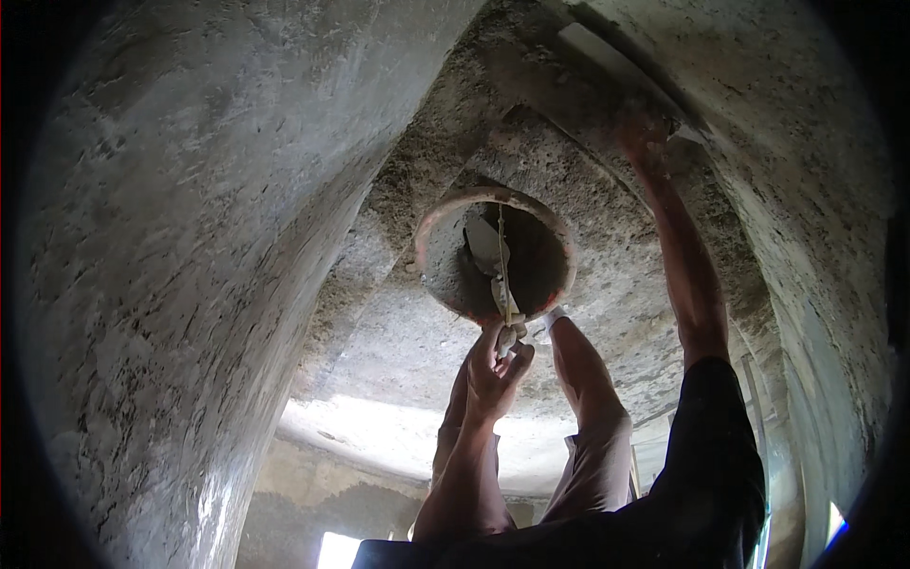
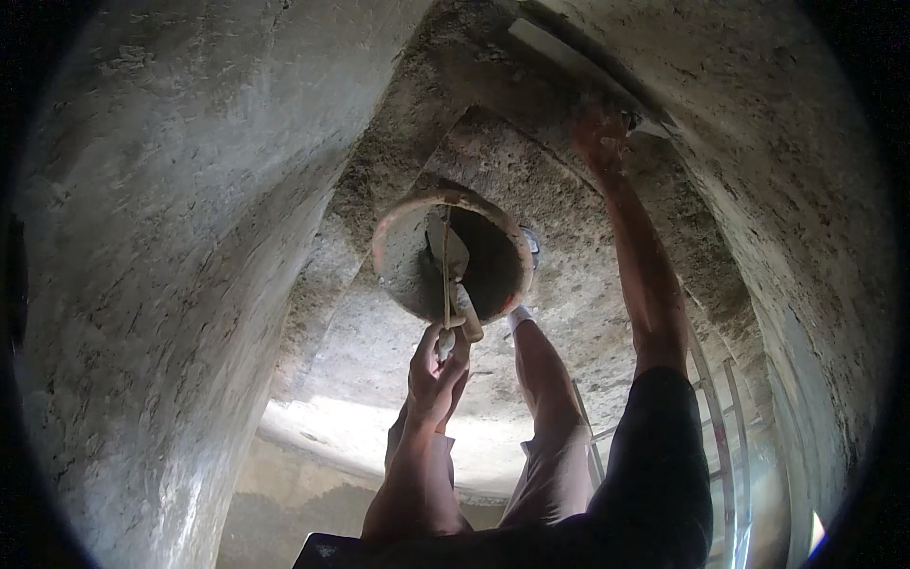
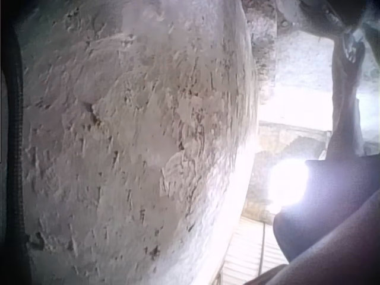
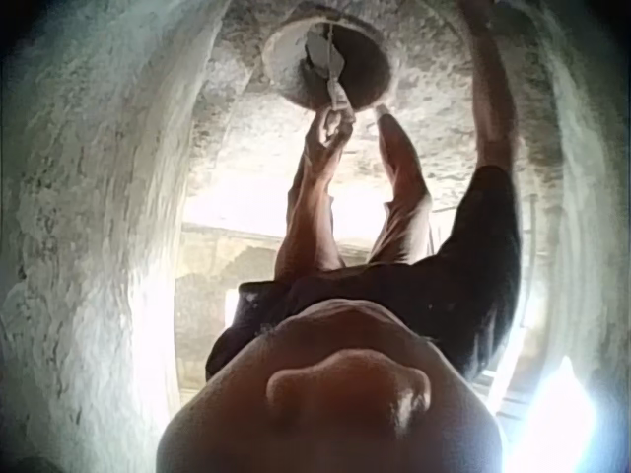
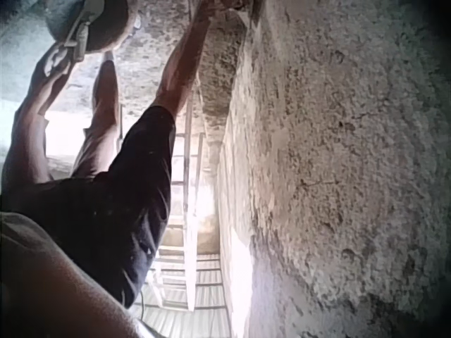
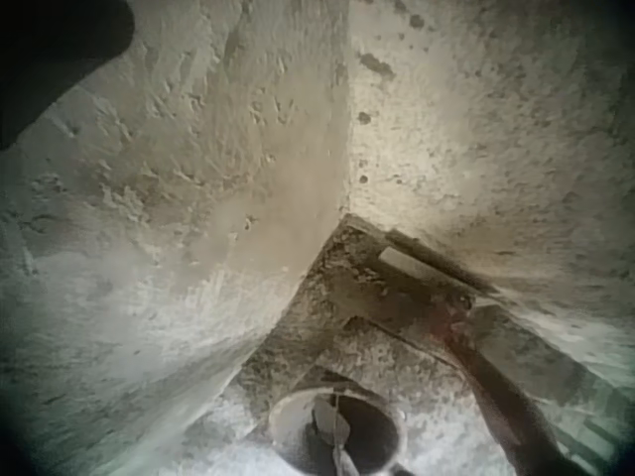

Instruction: The person repeatedly scoops mortar from a bucket using a trowel, applies it onto the wall and ceiling, and smooths the surface with a float.

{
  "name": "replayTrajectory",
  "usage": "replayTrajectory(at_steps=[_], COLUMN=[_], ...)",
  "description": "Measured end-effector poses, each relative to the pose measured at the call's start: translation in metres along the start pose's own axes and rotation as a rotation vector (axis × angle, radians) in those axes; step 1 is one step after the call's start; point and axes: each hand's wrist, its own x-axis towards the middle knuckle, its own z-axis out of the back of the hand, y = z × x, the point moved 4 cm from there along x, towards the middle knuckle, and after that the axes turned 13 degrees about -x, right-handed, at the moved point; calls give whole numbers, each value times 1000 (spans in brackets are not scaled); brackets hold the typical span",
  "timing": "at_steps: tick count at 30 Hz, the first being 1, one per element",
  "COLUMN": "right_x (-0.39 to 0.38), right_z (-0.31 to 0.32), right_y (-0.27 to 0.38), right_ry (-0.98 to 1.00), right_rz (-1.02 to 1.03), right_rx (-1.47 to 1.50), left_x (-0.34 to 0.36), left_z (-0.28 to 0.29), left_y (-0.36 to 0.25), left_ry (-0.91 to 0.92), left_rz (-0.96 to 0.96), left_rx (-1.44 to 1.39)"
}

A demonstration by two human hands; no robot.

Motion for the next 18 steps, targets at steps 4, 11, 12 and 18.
replayTrajectory(at_steps=[4,11,12,18], right_x=[-13,-70,-73,-180], right_z=[15,38,53,108], right_y=[-28,-155,-165,-236], right_ry=[19,547,735,143], right_rz=[51,-226,-352,130], right_rx=[-133,1124,1615,493], left_x=[-6,-20,-23,-17], left_z=[1,-22,-22,-33], left_y=[-5,-31,-48,-70], left_ry=[32,-89,-98,-127], left_rz=[-57,-31,-55,-189], left_rx=[-94,-63,-50,-107])
